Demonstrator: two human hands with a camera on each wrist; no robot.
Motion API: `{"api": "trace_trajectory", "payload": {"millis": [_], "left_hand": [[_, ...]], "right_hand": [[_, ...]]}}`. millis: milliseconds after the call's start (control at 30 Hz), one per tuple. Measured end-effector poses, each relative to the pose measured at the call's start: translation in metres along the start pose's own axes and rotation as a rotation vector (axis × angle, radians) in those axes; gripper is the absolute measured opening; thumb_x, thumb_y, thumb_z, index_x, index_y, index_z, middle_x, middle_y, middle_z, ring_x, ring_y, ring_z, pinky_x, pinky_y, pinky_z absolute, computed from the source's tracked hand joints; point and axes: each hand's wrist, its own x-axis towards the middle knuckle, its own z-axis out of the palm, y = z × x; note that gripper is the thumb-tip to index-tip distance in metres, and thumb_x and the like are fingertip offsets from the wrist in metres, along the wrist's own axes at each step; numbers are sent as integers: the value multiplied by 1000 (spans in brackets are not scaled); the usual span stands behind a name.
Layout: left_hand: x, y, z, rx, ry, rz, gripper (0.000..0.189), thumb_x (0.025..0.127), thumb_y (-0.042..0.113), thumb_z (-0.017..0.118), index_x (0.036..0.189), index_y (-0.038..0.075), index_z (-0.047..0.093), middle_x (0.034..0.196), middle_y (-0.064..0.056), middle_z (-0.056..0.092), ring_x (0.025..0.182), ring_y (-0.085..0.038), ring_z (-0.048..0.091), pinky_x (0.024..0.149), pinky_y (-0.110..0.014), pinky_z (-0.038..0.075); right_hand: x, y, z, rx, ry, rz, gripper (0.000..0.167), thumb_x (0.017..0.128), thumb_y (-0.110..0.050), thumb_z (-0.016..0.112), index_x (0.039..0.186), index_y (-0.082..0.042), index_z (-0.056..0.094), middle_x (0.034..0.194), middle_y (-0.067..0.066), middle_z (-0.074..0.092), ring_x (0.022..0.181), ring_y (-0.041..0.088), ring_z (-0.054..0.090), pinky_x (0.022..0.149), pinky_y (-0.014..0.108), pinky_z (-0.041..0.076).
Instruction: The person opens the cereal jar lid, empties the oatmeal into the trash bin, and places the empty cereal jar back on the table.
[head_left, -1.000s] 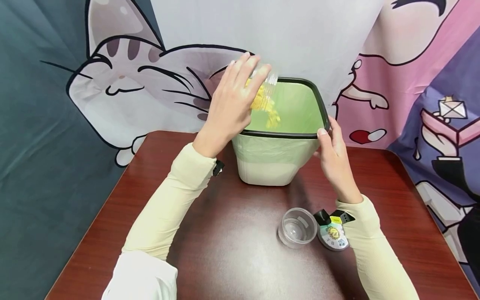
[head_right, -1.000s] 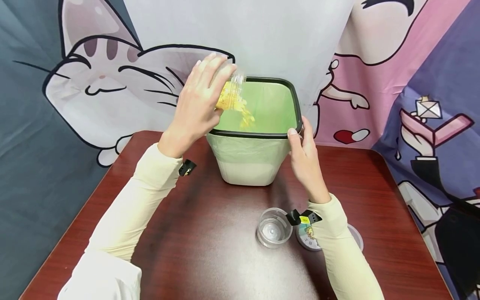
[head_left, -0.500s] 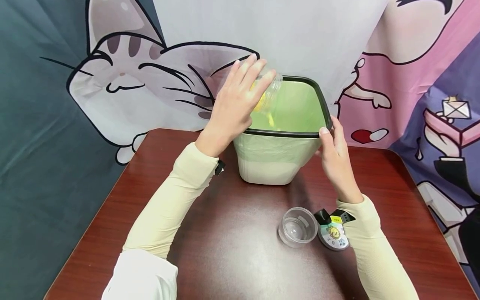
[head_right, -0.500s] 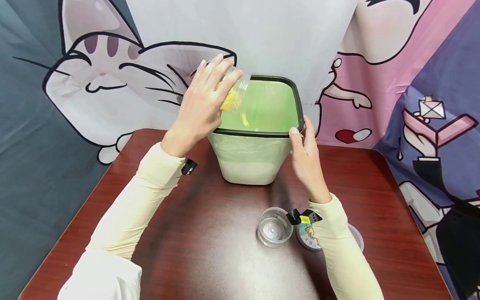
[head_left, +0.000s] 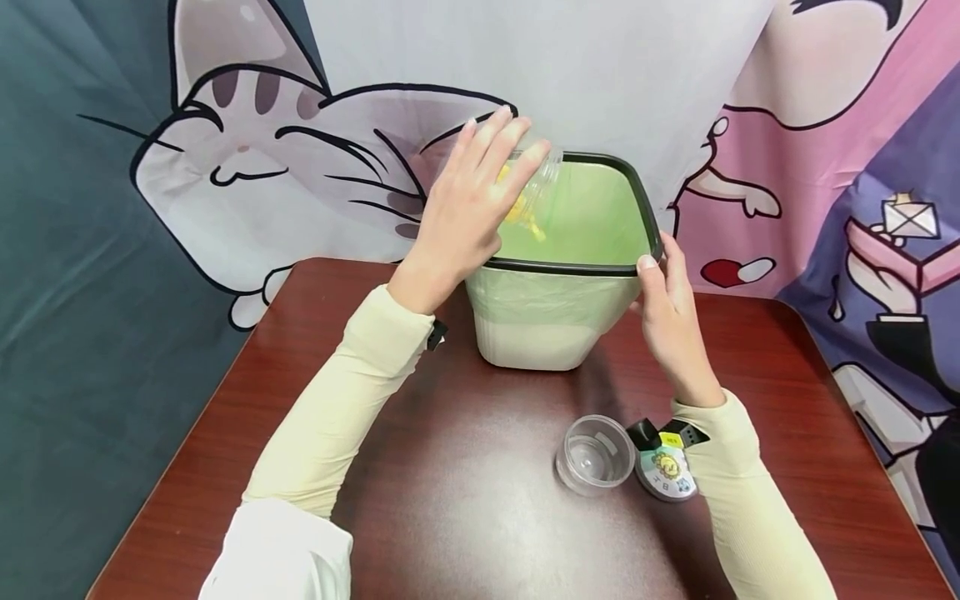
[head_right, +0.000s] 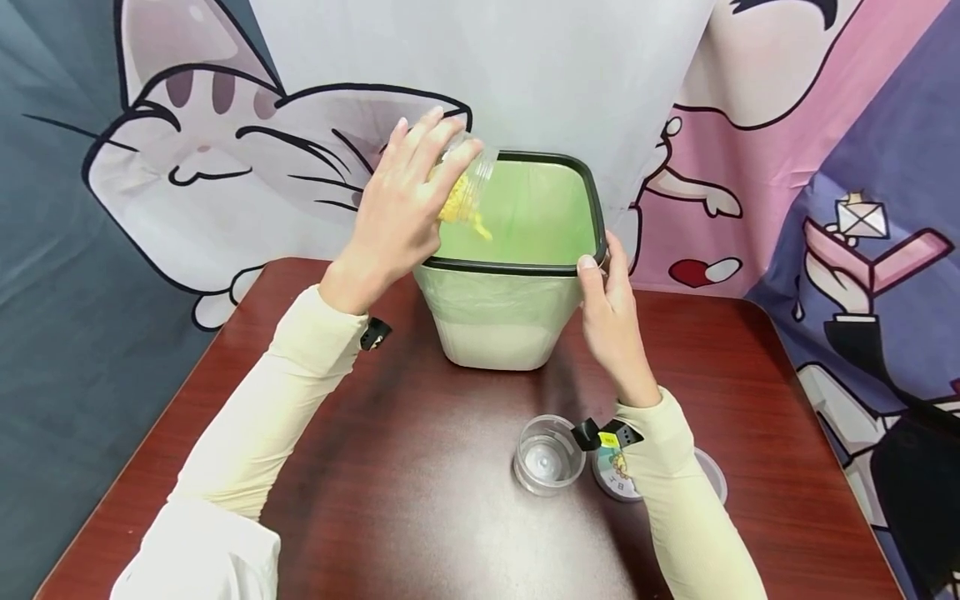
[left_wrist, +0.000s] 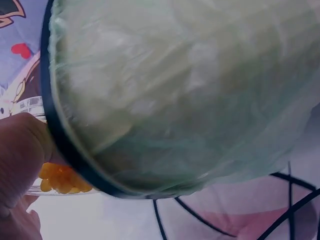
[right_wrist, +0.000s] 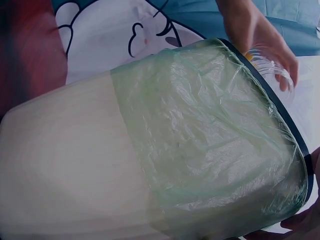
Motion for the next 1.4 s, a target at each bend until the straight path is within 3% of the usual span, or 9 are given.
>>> {"api": "trace_trajectory", "payload": {"millis": [433,567,633,667,867,1200,1300,1400], "left_hand": [[5,-1,-3,3,52,53,71,64,-20,35,127,10,48,137,-14,40,135,-28,25,110,-36,20],[3,0,-6,-73,-26,5,78,61,-24,37,130,12,44,141,-12,34,138,-24,16,85,-31,48],[2,0,-7,-107,-47,-24,82,60,-26,37,131,14,43,143,-10,31,139,-22,12,69,-31,52],[3,1,-8,-118,-50,-34,82,60,-26,36,131,14,43,143,-9,30,140,-21,10,63,-31,52],[5,1,-8,-143,-48,-49,80,63,-27,37,132,14,43,144,-9,29,140,-21,8,62,-31,52],[4,3,-4,-41,-34,20,66,76,-23,37,131,14,45,142,-11,33,139,-26,14,58,-28,51],[5,3,-6,-43,-12,31,66,77,-23,37,131,14,45,143,-11,34,139,-25,14,58,-29,50],[3,2,-7,-45,-46,35,70,73,-25,37,132,12,44,144,-11,32,139,-26,13,60,-29,51]], "right_hand": [[0,-2,-1,-21,11,-18,47,97,-36,35,142,-24,27,131,3,41,98,16,49,73,26,46],[0,-2,-1,-31,8,-25,47,97,-36,35,142,-24,26,130,4,41,97,16,48,72,26,44],[0,-1,-1,-28,6,-28,47,97,-35,35,142,-24,26,129,4,41,97,17,47,72,27,44],[0,-1,-2,-29,7,-30,48,97,-36,35,142,-24,26,130,3,41,97,17,47,72,27,44],[1,0,-2,-25,7,-25,48,97,-35,34,143,-24,25,130,3,41,98,16,48,73,27,44],[1,1,0,-25,3,-21,48,97,-36,35,142,-24,26,130,2,41,98,15,49,74,29,44],[1,1,1,-40,10,-26,48,97,-37,34,142,-24,26,128,1,41,97,15,48,73,30,43],[1,1,2,-50,13,-22,48,97,-37,34,142,-24,26,127,1,42,96,15,47,72,29,42]]}}
